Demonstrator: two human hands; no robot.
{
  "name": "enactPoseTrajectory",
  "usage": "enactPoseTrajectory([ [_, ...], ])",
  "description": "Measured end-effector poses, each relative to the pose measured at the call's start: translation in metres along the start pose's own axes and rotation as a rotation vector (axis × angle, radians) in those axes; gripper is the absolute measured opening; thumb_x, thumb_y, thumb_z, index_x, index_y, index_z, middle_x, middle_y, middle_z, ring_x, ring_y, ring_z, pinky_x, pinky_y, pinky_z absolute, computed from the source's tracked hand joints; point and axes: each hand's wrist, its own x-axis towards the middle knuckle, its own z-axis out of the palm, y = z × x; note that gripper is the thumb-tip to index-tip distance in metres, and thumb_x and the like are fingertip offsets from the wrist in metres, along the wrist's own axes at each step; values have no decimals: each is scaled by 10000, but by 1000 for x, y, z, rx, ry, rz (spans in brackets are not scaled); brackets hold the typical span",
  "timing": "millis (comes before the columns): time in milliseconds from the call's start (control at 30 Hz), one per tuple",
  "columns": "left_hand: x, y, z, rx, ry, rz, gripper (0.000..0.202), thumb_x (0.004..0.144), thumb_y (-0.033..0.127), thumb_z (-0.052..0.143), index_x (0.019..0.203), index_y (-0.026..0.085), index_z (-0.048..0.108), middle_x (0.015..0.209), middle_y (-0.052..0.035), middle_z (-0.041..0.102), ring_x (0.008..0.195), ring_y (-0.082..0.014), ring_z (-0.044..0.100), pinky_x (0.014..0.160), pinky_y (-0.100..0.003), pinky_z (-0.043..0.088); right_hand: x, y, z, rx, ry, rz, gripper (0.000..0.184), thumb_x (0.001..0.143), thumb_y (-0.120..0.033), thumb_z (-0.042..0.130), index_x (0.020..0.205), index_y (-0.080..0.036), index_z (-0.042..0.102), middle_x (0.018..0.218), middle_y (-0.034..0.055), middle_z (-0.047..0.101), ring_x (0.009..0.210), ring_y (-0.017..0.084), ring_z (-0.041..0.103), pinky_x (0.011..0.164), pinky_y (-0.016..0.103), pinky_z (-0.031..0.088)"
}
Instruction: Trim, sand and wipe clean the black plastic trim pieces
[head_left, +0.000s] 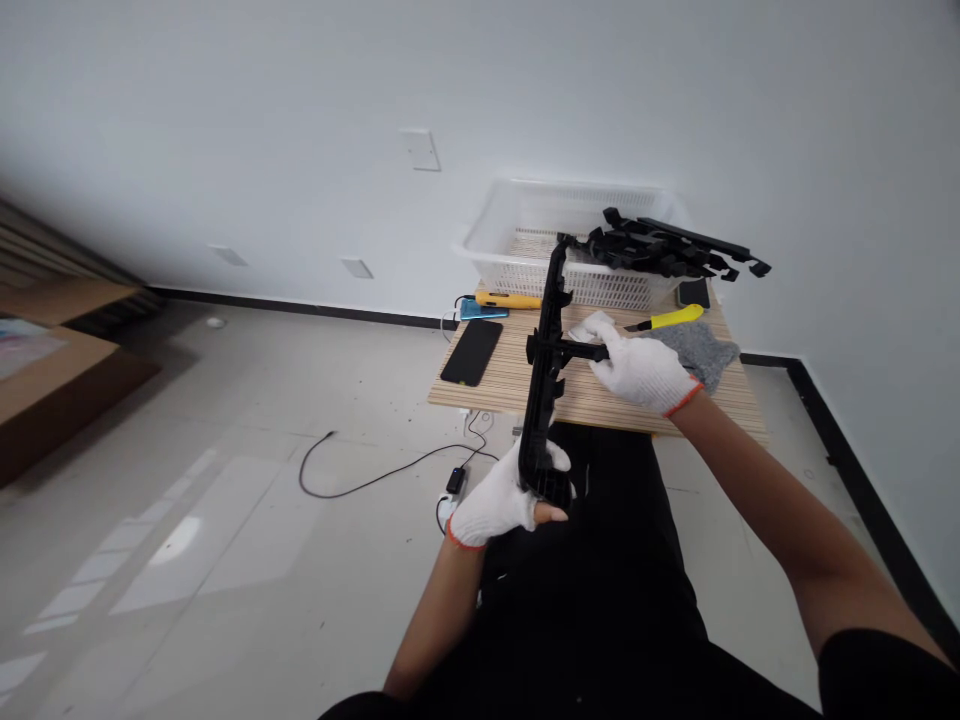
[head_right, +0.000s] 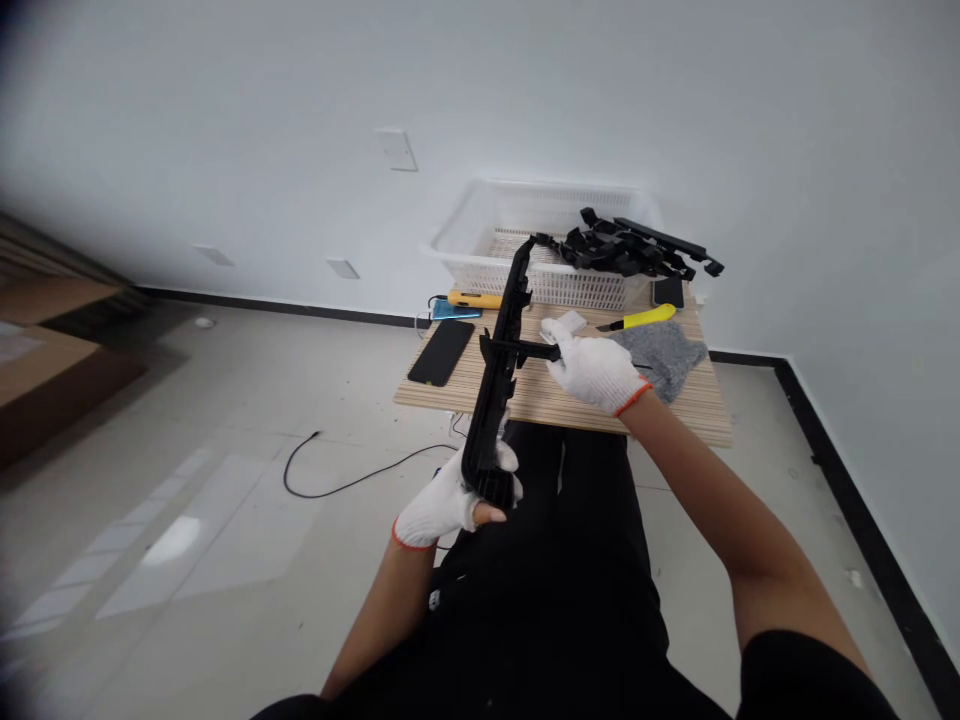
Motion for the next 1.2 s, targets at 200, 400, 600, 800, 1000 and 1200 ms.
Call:
enactPoseTrajectory([
  [200,1,-2,2,-62,-41,65,592,690,291,948,1181,219,625,1130,-79,652,883,-206,703,775,-338,584,-4,-5,-2,40,63,72,817,959,-555,452,1611,-77,332,850,158,757,719,296,687,648,329,440],
  [400,3,2,8,-195,51,34,631,666,262,960,1207,214,640,1179,-89,668,905,-208,713,725,-290,590,-16,-10,-7,54,96,70,756,934,-446,409,1595,-80,385,796,150,742,665,273,660,637,330,439],
  [600,4,-1,8,-211,77,33,604,682,248,950,1199,201,641,1229,-107,678,913,-201,717,751,-297,602,-23,-13,-12,25,77,36,754,939,-435,421,1605,-85,367,793,146,740,648,262,651,624,325,414],
  [800,2,-1,8,-147,80,18,573,733,287,923,1233,194,658,1201,-116,693,927,-207,714,779,-309,607,-23,-13,-10,-53,54,-14,831,940,-346,400,1654,-16,132,791,156,738,683,274,652,631,336,403],
  [1000,2,-3,7,-206,67,51,703,750,243,907,1365,257,567,1313,-111,645,953,-213,711,782,-327,603,-22,-13,-13,-94,24,-59,783,969,-341,343,1650,-4,151,798,159,737,678,267,654,609,332,364],
  [1200,1,0,8,-222,47,41,706,759,252,901,1373,249,555,1338,-124,621,936,-199,697,764,-310,588,-23,-13,-13,-63,46,-59,759,965,-336,356,1644,-26,218,807,149,738,675,253,648,604,325,351],
])
